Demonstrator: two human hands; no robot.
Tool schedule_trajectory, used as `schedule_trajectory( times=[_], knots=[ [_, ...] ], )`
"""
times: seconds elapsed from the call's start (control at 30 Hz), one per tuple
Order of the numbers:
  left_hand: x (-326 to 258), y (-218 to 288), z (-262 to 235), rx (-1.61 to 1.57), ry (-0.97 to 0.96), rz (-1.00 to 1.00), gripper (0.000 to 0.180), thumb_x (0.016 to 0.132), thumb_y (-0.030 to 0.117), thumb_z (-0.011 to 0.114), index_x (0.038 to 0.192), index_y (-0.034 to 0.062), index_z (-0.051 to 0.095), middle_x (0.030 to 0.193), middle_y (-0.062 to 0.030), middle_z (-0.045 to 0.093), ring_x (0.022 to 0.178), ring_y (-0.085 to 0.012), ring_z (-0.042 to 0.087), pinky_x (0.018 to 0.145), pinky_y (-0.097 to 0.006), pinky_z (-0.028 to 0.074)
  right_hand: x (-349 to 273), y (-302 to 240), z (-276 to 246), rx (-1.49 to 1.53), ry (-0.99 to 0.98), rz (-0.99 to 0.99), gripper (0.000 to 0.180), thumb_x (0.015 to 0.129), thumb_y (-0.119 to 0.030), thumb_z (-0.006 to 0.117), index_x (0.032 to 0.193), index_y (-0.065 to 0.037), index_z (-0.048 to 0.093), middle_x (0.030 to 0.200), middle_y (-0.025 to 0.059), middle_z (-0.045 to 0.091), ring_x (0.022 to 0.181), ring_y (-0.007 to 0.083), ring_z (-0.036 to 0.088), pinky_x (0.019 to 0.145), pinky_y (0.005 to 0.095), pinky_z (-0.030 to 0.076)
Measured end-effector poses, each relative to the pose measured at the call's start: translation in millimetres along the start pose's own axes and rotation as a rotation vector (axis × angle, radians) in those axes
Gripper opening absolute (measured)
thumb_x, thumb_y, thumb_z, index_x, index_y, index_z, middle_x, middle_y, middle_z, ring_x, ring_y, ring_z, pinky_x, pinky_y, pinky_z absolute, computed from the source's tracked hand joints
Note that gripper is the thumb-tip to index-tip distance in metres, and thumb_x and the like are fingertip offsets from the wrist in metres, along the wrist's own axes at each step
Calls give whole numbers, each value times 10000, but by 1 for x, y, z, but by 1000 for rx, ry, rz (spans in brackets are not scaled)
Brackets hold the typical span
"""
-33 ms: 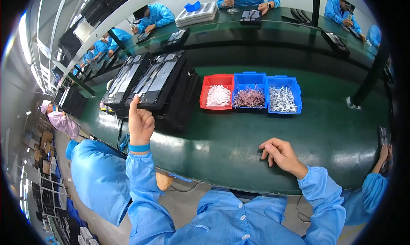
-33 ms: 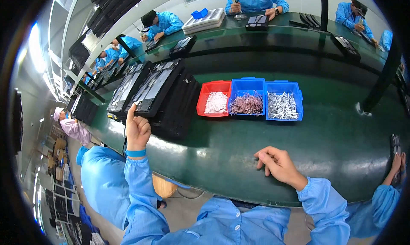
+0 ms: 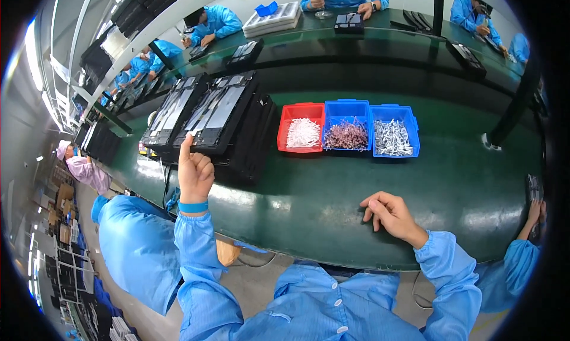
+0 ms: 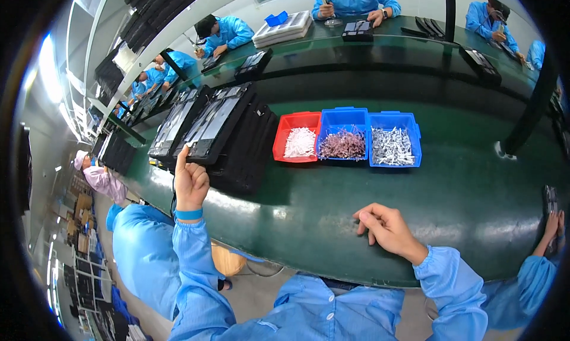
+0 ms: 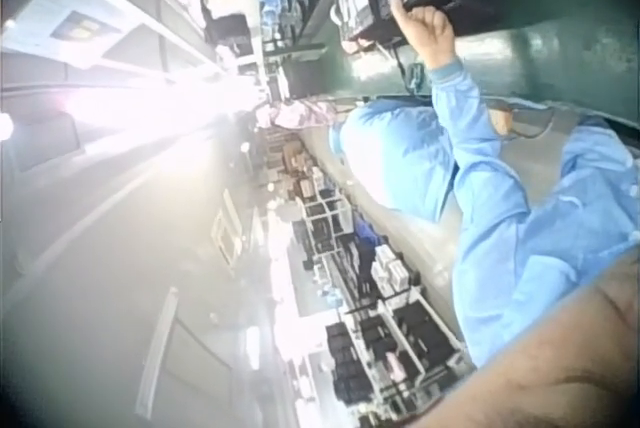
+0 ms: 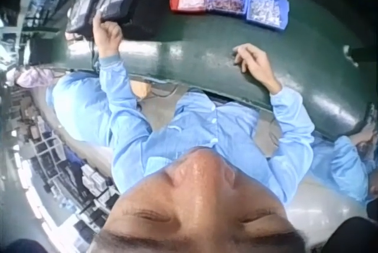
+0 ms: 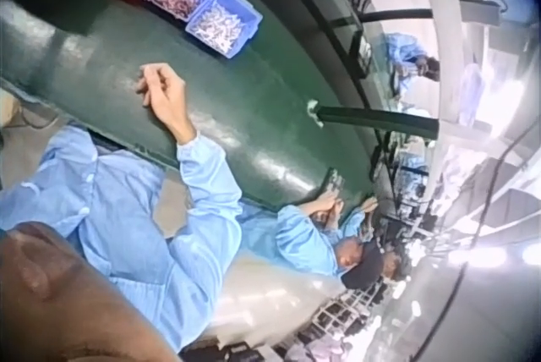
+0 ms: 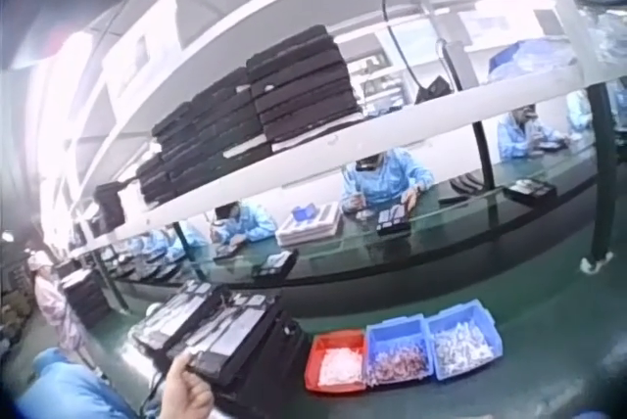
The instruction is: The person assembles internal components into tablet housings by hand, connecting ribbon cables and securing components with screws from bins using tweezers.
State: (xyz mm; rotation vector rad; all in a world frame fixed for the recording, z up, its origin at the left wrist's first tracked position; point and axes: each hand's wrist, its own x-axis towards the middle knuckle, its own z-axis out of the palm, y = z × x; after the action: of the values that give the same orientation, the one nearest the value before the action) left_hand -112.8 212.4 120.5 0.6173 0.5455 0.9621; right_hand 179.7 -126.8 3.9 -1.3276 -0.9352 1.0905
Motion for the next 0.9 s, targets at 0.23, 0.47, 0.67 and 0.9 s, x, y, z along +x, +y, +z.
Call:
schedule_trajectory(
  times=[0.23,0.47,0.67,0.9],
  knots=[
    [-11,-6,2,206,137,71,572,998,415,596,545,222,307,461,84,201,342,-67,193,303,-247,152,2,0,0,-20,8,-15,289,1041,-252,534,1080,8,656,812,70,678,561,67,551,510,210,430],
    [-27,-3,-2,956,374,201,653,974,569,559,649,5,608,453,64,294,378,-40,277,361,-252,164,-5,-2,-6,4,34,3,293,1037,-256,544,1073,12,656,801,66,671,561,67,549,510,208,430],
    [-44,-47,45,1724,100,1457,277,743,226,870,830,42,683,688,-41,560,605,-180,508,560,-333,390,4,-4,-2,-84,-36,13,315,1045,-254,511,1054,32,641,804,97,667,567,92,575,525,220,449],
    [3,-65,49,2158,113,1426,564,775,259,795,1284,90,622,1267,-145,614,1232,-353,543,1037,-472,433,-2,-6,-2,-53,56,69,308,1037,-271,533,1042,15,647,794,85,672,545,78,558,467,207,393]
  ],
)
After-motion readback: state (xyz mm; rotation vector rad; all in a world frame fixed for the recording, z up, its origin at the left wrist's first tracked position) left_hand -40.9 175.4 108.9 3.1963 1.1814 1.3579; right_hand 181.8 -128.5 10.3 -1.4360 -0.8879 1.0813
